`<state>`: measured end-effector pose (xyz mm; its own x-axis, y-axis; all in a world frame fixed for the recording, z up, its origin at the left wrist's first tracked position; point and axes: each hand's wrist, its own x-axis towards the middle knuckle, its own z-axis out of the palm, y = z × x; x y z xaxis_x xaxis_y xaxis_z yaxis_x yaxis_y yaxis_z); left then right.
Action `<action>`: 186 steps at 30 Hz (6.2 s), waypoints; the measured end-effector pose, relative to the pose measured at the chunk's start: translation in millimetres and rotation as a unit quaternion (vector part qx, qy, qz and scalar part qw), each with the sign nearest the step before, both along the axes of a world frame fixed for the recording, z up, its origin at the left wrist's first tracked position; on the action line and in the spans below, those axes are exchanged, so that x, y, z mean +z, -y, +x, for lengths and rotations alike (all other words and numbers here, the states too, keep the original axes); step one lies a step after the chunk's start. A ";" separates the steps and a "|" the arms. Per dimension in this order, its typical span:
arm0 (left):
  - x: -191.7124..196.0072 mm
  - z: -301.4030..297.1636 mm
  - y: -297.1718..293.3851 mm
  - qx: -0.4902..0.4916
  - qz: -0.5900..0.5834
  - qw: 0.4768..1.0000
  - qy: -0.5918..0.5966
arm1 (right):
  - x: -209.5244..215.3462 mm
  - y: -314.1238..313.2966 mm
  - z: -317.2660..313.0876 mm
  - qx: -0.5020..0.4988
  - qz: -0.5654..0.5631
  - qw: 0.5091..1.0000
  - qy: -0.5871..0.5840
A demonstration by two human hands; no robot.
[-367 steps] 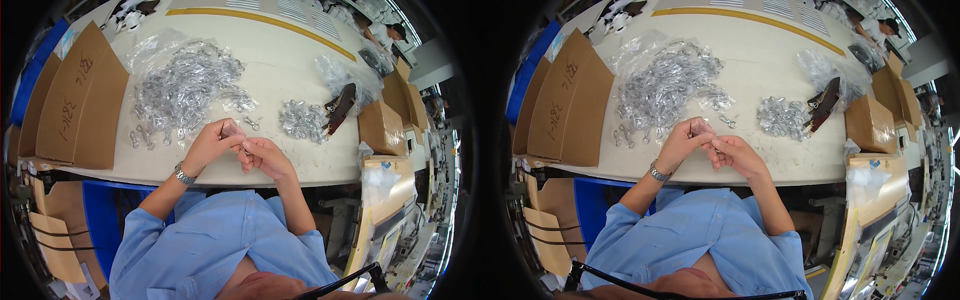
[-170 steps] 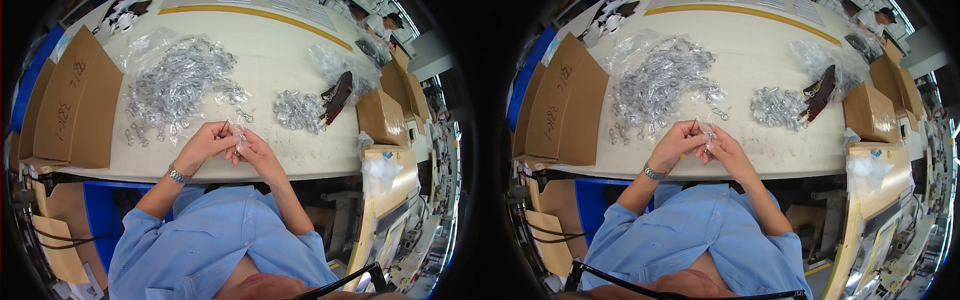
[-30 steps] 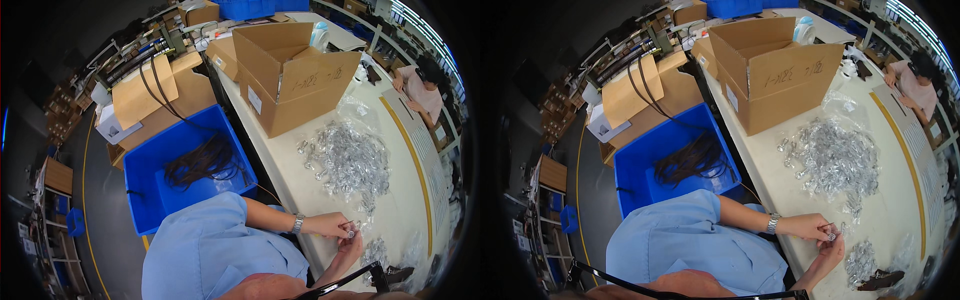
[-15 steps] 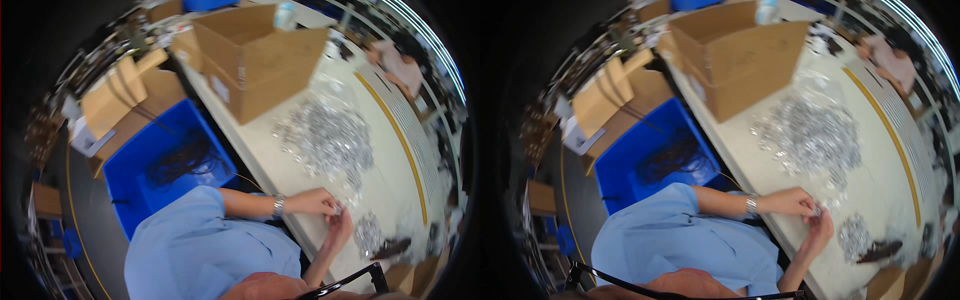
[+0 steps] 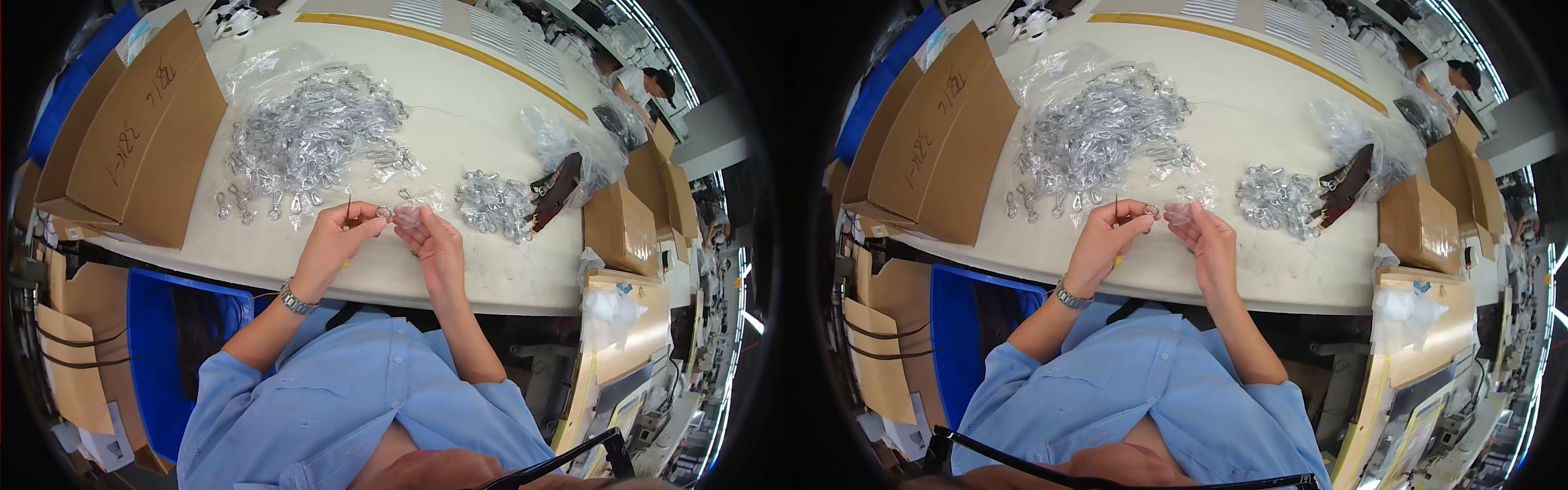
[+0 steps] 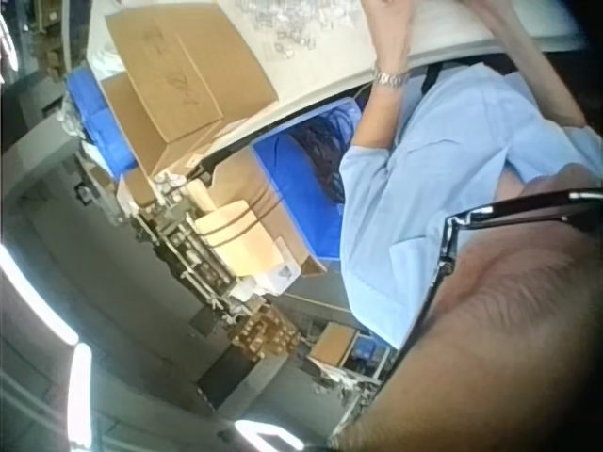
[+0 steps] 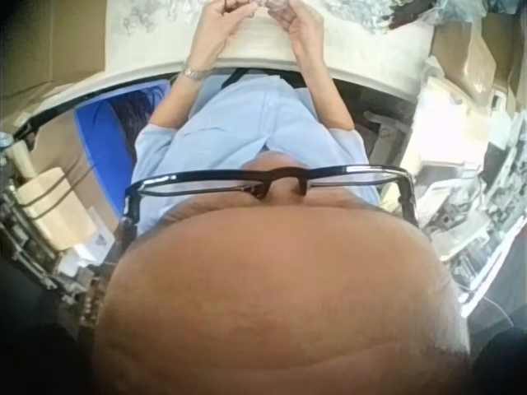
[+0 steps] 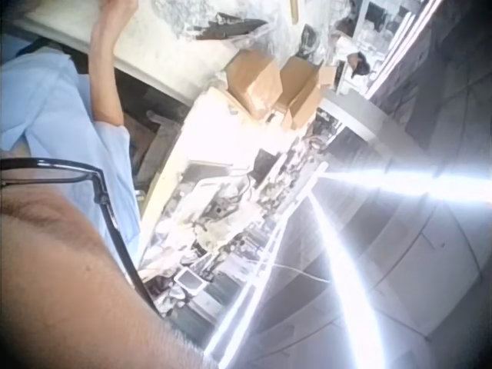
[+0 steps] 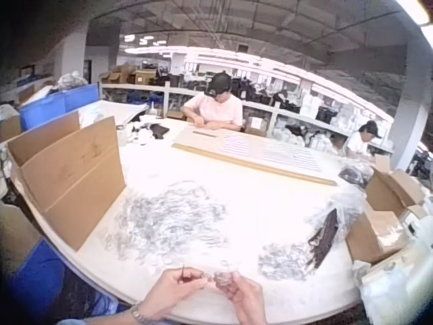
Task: The person assembles small metal ring hardware components using a needle-like tool.
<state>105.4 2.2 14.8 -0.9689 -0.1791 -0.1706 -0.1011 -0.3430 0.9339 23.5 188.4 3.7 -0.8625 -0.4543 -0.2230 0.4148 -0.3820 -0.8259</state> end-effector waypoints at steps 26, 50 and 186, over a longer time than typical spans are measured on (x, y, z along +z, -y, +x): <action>2.5 -5.1 -25.2 -0.022 -0.084 0.996 -0.034 | -11.2 4.1 28.8 0.001 0.000 0.999 -0.050; -7.4 -2.8 -4.2 -0.138 -0.076 0.982 -0.102 | -1.0 -32.0 14.5 0.297 -0.006 0.951 0.082; -21.7 5.1 -11.5 -0.134 0.091 0.987 -0.004 | 15.2 2.6 11.8 0.090 0.139 0.976 -0.141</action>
<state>110.4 13.7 -7.0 -0.9788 0.1172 -0.1680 -0.2036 -0.4668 0.8606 35.3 185.8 18.9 -0.8190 -0.5602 -0.1243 0.1958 -0.0692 -0.9782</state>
